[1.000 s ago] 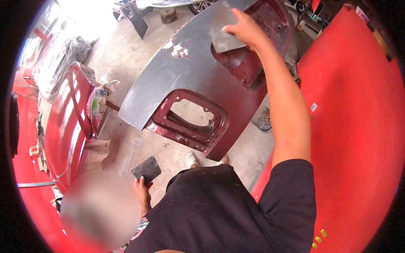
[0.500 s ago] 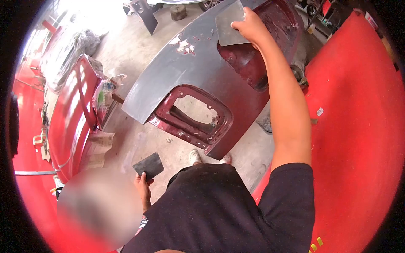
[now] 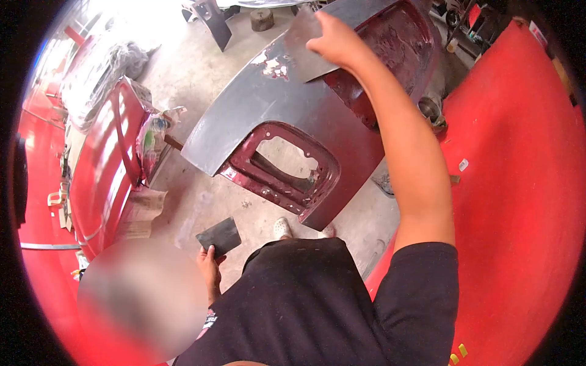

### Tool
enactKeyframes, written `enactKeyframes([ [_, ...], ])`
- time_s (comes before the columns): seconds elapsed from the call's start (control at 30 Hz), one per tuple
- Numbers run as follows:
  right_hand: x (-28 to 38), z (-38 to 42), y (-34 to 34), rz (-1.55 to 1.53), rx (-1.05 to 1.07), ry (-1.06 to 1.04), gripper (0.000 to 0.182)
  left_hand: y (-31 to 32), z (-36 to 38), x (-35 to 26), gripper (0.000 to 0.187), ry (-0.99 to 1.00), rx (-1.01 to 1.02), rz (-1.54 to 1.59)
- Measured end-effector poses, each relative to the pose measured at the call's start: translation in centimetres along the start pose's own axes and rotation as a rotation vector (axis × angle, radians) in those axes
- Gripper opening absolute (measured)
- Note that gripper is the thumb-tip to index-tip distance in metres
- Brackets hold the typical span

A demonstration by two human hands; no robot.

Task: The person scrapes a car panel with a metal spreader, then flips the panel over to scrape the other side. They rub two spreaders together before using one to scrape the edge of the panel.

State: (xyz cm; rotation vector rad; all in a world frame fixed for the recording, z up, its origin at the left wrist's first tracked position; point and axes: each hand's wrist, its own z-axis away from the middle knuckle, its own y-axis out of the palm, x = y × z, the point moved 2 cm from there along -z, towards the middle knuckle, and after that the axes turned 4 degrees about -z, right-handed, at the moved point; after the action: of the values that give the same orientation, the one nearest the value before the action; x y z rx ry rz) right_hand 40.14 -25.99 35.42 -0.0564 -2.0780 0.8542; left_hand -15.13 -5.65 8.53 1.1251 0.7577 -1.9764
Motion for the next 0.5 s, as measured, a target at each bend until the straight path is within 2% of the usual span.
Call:
enactKeyframes([
  [0.07, -1.4, -1.0, -1.0, -0.246, 0.087, 0.165, 0.056, 0.3, -0.3, 0.2, 0.023, 0.003, 0.013, 0.012],
  [0.1, -2.4, -1.0, 0.2, -0.243, 0.093, 0.161, 0.056, 0.2, -0.3, 0.4, 0.023, 0.012, 0.001, 0.019],
  [0.17, -0.7, -0.5, 1.8, 0.032, -0.148, -0.126, 0.053, 0.5, -0.6, 0.7, 0.022, 0.021, -0.011, 0.031],
  [0.2, 0.4, -0.3, 1.2, 0.022, 0.055, -0.024, 0.055, 0.6, -0.7, 1.0, 0.022, 0.003, 0.003, 0.031],
  [0.3, 1.0, -0.6, -1.1, -0.057, 0.093, 0.093, 0.058, 0.5, -0.7, 0.4, 0.022, 0.003, 0.024, 0.018],
  [0.33, -0.4, -1.4, -1.5, -0.122, 0.146, 0.215, 0.063, 0.7, -0.6, 0.3, 0.022, 0.02, 0.023, 0.023],
  [0.37, -1.6, -1.6, -0.1, -0.117, 0.152, 0.209, 0.063, 0.9, -0.6, 0.3, 0.022, 0.018, 0.02, 0.031],
  [0.43, -3.0, -1.8, 2.6, 0.11, -0.205, -0.244, 0.054, 1.1, -0.7, 0.4, 0.022, 0.023, -0.028, 0.033],
  [0.47, -0.6, -1.0, 2.3, 0.038, -0.1, -0.161, 0.057, 1.3, -0.5, 0.2, 0.022, 0.017, -0.03, 0.03],
  [0.5, 0.4, -1.1, 1.0, 0.035, -0.102, -0.154, 0.057, 1.6, -0.4, -0.3, 0.022, 0.011, -0.008, 0.031],
])
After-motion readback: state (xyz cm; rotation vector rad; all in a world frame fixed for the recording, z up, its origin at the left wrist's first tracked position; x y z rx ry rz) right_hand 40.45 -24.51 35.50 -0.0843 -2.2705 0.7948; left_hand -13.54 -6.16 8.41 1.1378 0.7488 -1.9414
